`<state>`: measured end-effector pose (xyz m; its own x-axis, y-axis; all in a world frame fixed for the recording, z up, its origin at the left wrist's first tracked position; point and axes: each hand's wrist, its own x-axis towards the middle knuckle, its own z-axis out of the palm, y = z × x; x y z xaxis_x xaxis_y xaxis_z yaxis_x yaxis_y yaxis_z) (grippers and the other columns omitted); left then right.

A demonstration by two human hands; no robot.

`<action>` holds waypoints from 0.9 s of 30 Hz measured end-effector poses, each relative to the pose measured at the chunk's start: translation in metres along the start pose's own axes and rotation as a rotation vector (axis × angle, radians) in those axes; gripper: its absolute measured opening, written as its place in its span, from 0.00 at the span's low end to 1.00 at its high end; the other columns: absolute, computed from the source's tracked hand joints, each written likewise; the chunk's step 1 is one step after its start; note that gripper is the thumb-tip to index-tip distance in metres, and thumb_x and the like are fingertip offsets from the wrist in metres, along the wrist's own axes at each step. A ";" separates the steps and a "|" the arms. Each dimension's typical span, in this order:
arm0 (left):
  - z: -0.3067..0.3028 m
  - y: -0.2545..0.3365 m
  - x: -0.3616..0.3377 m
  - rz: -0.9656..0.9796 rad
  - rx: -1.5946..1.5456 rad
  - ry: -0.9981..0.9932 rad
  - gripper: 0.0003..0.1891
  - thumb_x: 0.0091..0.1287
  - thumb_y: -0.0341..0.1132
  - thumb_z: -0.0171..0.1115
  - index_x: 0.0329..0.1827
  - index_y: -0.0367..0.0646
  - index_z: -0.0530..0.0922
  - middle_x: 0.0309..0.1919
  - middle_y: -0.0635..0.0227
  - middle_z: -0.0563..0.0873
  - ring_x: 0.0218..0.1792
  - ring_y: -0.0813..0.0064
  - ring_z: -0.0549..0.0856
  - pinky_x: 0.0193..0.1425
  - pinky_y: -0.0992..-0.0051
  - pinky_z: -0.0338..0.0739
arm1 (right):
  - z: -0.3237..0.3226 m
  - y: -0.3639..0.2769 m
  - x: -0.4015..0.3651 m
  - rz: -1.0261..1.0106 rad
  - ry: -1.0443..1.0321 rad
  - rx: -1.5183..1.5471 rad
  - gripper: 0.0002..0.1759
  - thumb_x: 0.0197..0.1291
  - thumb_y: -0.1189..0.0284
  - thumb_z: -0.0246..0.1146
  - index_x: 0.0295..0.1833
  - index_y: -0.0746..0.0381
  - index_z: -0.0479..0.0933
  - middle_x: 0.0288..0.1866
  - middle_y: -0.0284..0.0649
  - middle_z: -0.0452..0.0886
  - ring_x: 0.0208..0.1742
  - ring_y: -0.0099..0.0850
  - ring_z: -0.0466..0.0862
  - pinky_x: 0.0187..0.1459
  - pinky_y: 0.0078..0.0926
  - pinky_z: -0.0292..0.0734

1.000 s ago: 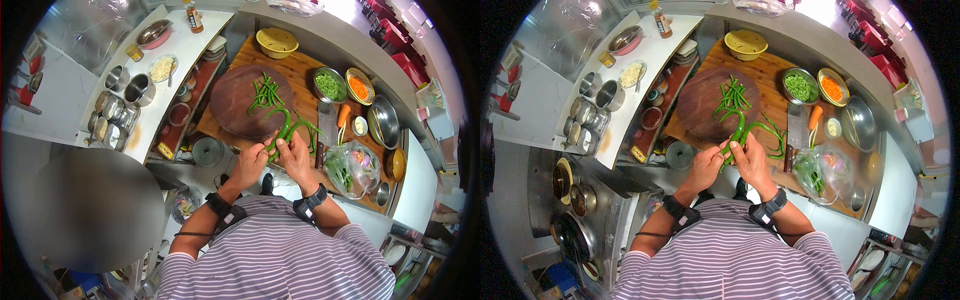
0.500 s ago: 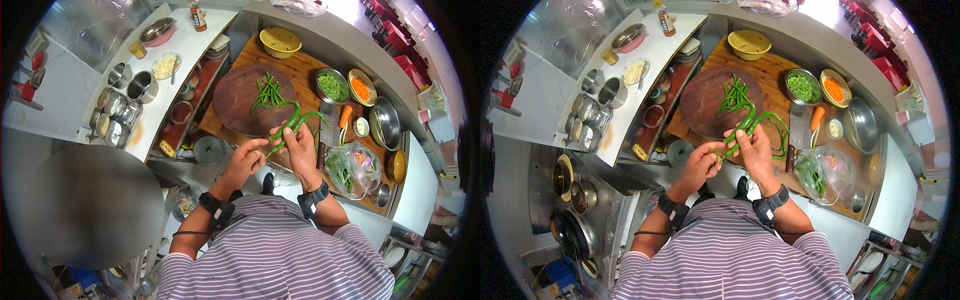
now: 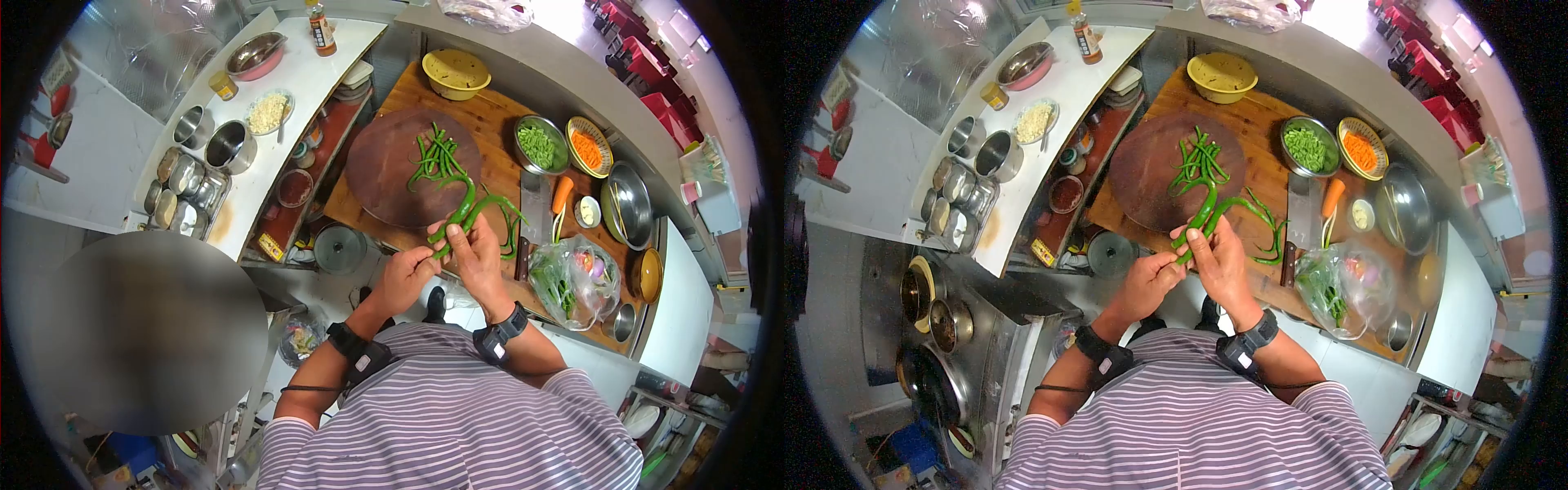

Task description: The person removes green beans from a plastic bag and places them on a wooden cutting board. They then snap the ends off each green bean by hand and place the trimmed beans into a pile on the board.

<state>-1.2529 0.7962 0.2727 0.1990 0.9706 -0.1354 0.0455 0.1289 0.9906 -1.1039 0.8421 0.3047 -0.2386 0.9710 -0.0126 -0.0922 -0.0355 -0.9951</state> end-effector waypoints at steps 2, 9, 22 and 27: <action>0.003 0.003 0.000 0.042 0.098 0.054 0.09 0.71 0.31 0.53 0.38 0.33 0.78 0.22 0.74 0.73 0.25 0.83 0.71 0.29 0.78 0.66 | 0.001 0.004 -0.002 -0.027 0.000 -0.028 0.11 0.76 0.66 0.54 0.52 0.64 0.70 0.43 0.37 0.85 0.33 0.19 0.79 0.32 0.19 0.76; 0.010 0.011 -0.002 0.164 0.226 0.126 0.09 0.64 0.28 0.52 0.41 0.34 0.79 0.28 0.49 0.81 0.29 0.57 0.83 0.36 0.65 0.76 | -0.005 0.008 0.001 0.109 -0.031 0.199 0.11 0.77 0.65 0.52 0.53 0.62 0.70 0.43 0.37 0.84 0.35 0.19 0.78 0.32 0.17 0.74; -0.036 -0.008 -0.033 -0.009 -0.251 0.065 0.09 0.69 0.27 0.51 0.40 0.37 0.82 0.22 0.79 0.71 0.22 0.88 0.66 0.25 0.82 0.60 | -0.063 0.067 0.092 0.400 -0.041 -0.027 0.10 0.77 0.65 0.51 0.52 0.58 0.73 0.37 0.31 0.81 0.31 0.18 0.74 0.30 0.19 0.68; -0.065 -0.035 -0.087 -0.148 -0.446 0.312 0.09 0.72 0.29 0.49 0.46 0.39 0.79 0.21 0.76 0.70 0.20 0.87 0.64 0.23 0.83 0.58 | -0.068 0.119 0.178 0.383 -0.102 -0.098 0.10 0.76 0.67 0.51 0.50 0.60 0.75 0.34 0.31 0.80 0.28 0.20 0.73 0.25 0.19 0.67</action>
<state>-1.3350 0.7206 0.2515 -0.0799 0.9412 -0.3283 -0.3803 0.2756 0.8828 -1.0916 1.0271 0.1772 -0.3326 0.8633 -0.3795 0.1131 -0.3630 -0.9249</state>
